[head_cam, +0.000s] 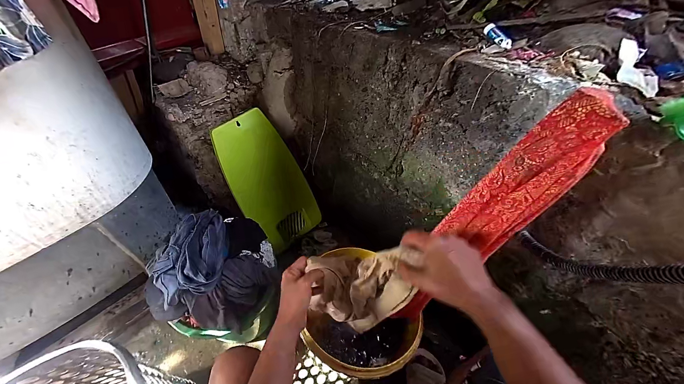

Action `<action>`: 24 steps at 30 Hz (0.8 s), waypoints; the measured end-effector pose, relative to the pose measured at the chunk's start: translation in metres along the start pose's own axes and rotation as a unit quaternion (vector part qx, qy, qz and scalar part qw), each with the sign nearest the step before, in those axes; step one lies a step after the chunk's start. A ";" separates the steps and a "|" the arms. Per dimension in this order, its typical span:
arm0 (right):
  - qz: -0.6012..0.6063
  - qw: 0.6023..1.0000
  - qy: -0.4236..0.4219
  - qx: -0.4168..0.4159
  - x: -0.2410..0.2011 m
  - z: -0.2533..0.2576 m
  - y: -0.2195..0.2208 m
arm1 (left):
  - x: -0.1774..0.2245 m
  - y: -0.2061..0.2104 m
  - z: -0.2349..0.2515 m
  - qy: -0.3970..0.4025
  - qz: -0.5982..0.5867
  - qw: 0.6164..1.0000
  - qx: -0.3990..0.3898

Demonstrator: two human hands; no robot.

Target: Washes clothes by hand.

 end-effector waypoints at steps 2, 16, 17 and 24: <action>-0.101 0.986 0.062 -0.115 0.013 0.016 0.054 | -0.010 -0.002 0.005 0.008 0.105 0.993 -0.058; -0.192 0.918 0.090 -0.334 0.031 0.035 0.233 | -0.115 0.028 0.020 -0.209 0.607 0.709 -0.290; -0.194 0.918 0.092 -0.334 0.033 0.033 0.238 | -0.124 0.032 0.016 -0.222 0.609 0.705 -0.287; 0.185 0.959 0.069 -0.204 0.032 0.060 0.205 | -0.142 0.026 -0.003 -0.282 0.528 0.769 -0.225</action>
Point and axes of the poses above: each hand's wrist, its own z-axis towards the middle knuckle, its own y-axis out of the palm, x = y × z, the point moved 1 cm from there along z, towards the middle knuckle, and after that the axes turned 12 degrees about y, right-handed, at the moved point
